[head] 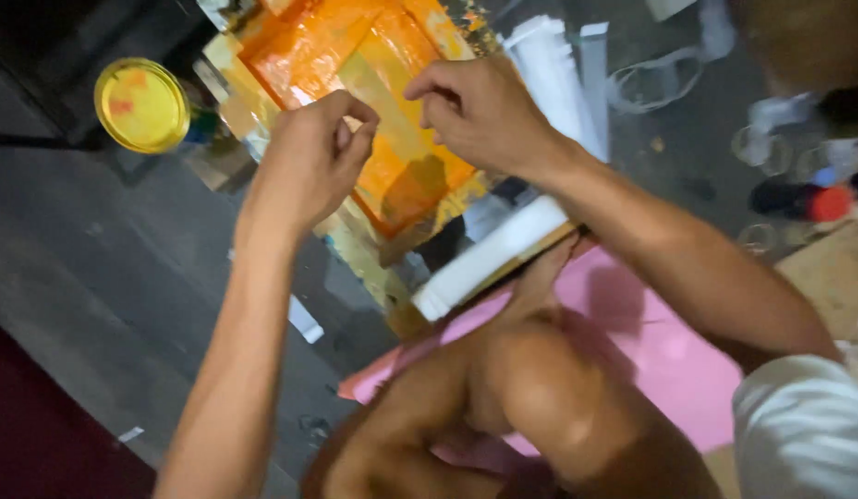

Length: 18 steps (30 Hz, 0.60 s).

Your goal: The person sits cross-legged and uses a squeegee to pull orange ink across a screen printing frame onto white paper strips. They handle a pink pillow, placing it on the work surface and adjusting it, then continue printing on the paper strips.

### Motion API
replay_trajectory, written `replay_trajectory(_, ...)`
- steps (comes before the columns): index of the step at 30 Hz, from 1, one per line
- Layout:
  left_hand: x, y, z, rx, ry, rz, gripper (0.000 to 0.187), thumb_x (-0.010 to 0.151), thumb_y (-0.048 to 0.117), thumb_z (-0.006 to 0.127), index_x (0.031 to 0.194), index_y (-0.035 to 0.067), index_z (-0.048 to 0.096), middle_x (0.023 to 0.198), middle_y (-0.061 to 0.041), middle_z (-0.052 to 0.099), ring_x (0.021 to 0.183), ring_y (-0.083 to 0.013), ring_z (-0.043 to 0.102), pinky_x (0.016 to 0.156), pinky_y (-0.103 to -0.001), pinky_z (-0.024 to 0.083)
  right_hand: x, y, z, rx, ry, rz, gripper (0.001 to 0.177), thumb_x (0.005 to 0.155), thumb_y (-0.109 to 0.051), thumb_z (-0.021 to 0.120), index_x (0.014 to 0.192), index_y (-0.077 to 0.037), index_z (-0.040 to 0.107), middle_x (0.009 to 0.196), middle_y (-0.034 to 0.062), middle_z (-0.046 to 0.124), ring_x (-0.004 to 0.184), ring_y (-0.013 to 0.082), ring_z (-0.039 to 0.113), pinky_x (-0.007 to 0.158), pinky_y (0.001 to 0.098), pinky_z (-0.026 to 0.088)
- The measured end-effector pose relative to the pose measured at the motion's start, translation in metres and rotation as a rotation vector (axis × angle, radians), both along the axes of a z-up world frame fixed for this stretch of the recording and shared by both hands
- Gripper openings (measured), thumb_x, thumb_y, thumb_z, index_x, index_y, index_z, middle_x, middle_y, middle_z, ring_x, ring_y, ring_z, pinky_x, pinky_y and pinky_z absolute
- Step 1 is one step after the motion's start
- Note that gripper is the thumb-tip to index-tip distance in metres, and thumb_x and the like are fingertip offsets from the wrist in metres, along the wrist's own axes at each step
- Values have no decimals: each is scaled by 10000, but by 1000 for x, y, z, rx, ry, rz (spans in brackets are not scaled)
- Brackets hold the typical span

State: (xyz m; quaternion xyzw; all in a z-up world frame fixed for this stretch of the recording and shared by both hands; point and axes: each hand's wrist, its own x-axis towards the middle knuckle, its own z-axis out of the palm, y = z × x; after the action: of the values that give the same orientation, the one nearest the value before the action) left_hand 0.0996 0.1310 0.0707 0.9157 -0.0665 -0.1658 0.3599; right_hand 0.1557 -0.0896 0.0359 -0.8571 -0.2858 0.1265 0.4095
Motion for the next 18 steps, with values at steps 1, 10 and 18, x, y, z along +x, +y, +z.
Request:
replay_trajectory(1,-10,-1,14,-48,-28,12,145,1061,107,576,1105,25,687,596,-55,536,568,-207,567,541,-378,394,-5,1,10,65,89,-17,308,947,-107,473,1071,-40,746,742,45,738,651,144,721,606,284,532)
replay_trajectory(10,10,-34,20,80,-25,-23,213,1017,84,584,1191,11,684,842,-194,741,712,-347,706,561,-492,525,0,-16,37,196,-134,50,279,995,-2,454,1079,32,718,812,85,739,687,134,726,563,262,543)
replay_trajectory(18,-40,-45,17,75,-66,61,162,1011,49,560,1103,5,686,719,-162,713,652,-282,692,523,-416,486,-35,-31,4,241,22,-16,265,994,-46,485,1071,12,732,836,64,736,656,116,702,571,255,530)
